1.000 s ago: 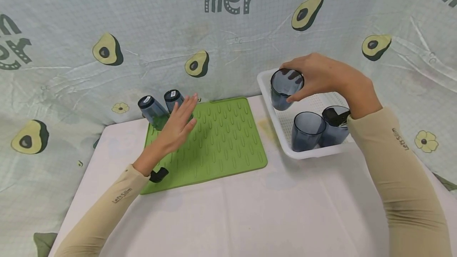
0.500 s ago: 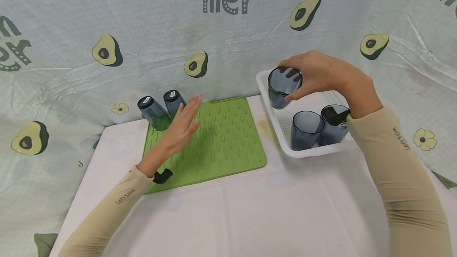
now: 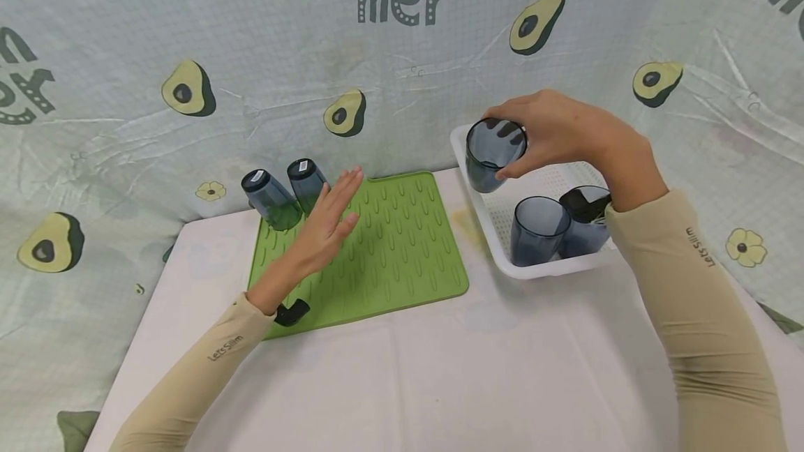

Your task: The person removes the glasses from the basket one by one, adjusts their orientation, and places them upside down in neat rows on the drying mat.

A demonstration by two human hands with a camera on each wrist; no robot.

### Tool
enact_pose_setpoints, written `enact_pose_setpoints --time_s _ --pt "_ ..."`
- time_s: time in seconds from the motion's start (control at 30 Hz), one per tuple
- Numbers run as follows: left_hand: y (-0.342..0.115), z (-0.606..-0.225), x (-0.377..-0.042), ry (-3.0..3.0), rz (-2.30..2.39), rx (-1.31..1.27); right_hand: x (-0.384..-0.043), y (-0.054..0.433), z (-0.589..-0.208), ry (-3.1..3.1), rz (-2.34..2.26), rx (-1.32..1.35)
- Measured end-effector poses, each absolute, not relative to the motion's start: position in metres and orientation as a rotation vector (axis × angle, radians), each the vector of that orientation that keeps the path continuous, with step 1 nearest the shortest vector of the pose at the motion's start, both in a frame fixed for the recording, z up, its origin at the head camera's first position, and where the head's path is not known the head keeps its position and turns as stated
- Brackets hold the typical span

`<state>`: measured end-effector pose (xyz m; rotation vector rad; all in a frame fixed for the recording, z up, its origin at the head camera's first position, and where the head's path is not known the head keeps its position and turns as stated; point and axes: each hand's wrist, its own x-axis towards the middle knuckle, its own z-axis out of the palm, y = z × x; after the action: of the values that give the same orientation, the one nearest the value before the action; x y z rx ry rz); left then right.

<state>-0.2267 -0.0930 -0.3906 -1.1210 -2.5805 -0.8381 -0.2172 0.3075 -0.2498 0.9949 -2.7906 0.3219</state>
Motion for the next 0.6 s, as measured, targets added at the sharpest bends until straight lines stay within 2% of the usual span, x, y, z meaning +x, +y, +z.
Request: enact_pose_setpoints --time_s 0.6 --pt "-0.078 -0.392 -0.227 -2.518 -0.973 -1.179 -0.219 0.299 -0.25 -2.773 0.331 1.043"
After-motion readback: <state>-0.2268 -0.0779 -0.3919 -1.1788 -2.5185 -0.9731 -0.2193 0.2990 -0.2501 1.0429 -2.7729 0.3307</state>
